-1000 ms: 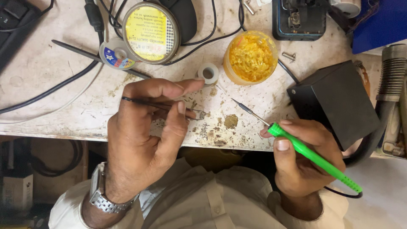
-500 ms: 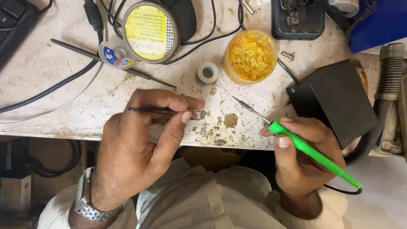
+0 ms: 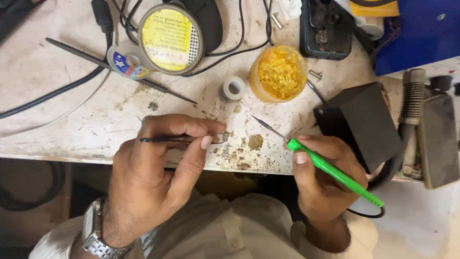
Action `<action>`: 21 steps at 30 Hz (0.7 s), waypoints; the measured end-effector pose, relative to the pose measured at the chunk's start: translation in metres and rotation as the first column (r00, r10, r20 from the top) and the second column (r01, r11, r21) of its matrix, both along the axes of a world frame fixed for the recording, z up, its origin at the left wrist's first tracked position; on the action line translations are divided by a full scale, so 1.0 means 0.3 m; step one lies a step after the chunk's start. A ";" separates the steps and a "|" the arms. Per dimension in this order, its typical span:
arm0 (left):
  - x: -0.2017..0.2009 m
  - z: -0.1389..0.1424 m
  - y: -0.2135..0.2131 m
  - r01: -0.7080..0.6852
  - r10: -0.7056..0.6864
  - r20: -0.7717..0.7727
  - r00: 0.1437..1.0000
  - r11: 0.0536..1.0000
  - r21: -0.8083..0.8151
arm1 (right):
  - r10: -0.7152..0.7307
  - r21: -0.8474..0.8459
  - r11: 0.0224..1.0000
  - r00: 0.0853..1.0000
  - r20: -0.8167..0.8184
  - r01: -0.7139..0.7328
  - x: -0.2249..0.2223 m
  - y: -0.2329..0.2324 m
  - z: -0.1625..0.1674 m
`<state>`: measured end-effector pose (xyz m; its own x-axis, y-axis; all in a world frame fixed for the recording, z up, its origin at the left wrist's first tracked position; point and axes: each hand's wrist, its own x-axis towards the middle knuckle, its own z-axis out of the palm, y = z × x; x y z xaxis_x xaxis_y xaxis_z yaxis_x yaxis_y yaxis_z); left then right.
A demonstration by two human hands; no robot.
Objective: The person uses a soldering iron and tweezers to apply solder to a small blue electronic component on a workbench. They repeatedly heat and adjust the component, occasionally using tweezers to position it, then set the soldering iron down.
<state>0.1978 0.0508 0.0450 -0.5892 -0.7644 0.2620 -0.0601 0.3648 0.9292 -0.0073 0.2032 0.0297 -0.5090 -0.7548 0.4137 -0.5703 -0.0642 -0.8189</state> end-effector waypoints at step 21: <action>-0.002 -0.008 -0.008 0.014 -0.013 -0.043 0.999 1.000 0.023 | -0.036 0.016 0.999 0.998 0.058 0.035 0.013 -0.025 0.004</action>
